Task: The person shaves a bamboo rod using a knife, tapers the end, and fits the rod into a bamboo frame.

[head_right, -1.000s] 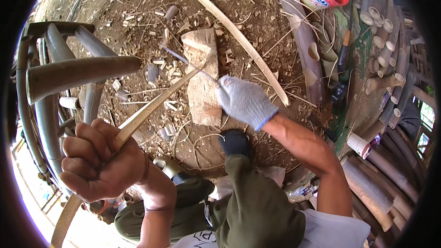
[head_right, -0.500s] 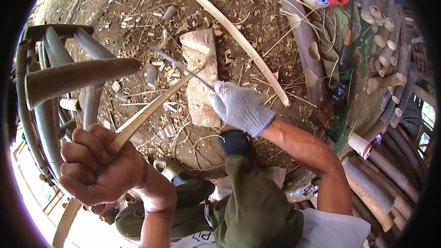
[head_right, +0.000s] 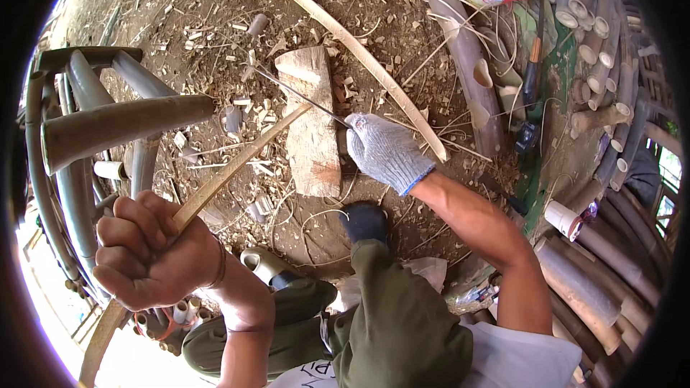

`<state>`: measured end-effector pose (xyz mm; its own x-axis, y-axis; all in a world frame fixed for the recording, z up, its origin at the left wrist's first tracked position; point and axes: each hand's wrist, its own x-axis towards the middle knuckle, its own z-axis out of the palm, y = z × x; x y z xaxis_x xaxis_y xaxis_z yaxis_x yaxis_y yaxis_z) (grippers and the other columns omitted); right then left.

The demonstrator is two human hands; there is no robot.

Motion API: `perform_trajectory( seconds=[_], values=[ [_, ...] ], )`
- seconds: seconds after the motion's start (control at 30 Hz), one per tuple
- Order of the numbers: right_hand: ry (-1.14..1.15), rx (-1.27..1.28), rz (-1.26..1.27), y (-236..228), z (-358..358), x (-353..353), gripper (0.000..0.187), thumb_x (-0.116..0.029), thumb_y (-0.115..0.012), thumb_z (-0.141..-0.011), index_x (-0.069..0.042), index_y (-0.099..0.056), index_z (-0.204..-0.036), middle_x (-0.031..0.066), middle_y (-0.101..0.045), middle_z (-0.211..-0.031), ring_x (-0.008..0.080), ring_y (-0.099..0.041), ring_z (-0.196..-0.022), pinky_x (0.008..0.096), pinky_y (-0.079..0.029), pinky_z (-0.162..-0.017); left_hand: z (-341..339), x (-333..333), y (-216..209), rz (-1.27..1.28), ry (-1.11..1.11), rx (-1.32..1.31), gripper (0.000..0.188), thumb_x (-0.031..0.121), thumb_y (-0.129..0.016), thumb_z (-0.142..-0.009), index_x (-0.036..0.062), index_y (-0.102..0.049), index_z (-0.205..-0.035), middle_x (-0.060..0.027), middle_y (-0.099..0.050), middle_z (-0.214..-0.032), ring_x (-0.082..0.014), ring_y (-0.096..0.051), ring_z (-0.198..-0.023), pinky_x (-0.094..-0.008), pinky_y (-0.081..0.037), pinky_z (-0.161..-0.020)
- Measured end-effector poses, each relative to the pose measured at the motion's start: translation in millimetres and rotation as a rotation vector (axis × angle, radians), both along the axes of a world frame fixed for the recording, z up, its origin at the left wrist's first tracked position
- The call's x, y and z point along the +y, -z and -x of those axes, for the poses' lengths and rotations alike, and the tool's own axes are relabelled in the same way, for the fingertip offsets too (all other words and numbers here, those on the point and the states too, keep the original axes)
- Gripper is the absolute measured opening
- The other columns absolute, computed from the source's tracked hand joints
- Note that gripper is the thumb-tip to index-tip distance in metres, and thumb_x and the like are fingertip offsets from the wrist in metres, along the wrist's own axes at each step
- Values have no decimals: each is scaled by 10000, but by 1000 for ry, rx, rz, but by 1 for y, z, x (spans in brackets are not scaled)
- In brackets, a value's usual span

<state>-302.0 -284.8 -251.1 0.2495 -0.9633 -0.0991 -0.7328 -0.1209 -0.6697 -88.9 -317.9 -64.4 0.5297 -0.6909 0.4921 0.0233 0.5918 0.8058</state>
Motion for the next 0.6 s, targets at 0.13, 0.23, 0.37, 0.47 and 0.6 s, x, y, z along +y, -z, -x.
perform_trajectory(
  seconds=[0.13,0.23,0.37,0.47,0.6],
  values=[
    [-6,-19,-27,-37,-6,9,225,-241,-554,-974,-75,-663,-1079,158,-673,-854,368,-664,-718,439,-542,-634,3,6,-2,-1,-16,-13,466,287,-385,-995,179,-184,-588,10,-229,-579,-95,-225,-483,-233,-161,-413],
    [-55,59,-37,-41,-9,10,204,-244,-542,-985,-74,-655,-1001,157,-641,-784,352,-660,-688,431,-534,-594,2,5,-1,11,5,17,466,288,-377,-995,179,-181,-587,10,-228,-577,-96,-224,-479,-233,-164,-417],
    [-100,211,-185,-5,3,8,242,-264,-515,-992,-61,-642,-957,186,-635,-754,374,-652,-671,469,-524,-588,5,5,-1,-18,-17,-8,472,297,-378,-1001,180,-183,-587,10,-230,-583,-97,-225,-483,-235,-173,-425],
    [21,-147,22,-36,-16,9,181,-223,-564,-970,-61,-646,-978,176,-646,-779,383,-647,-678,464,-525,-590,0,6,-1,39,82,6,477,312,-373,-1009,181,-189,-590,11,-234,-592,-97,-226,-488,-237,-172,-422],
    [-62,81,-17,-29,-12,8,204,-236,-548,-982,-60,-652,-976,177,-652,-789,373,-656,-681,462,-522,-582,3,5,-3,-11,46,-30,477,317,-385,-1008,185,-193,-593,11,-236,-594,-100,-231,-496,-239,-176,-425]
  ],
)
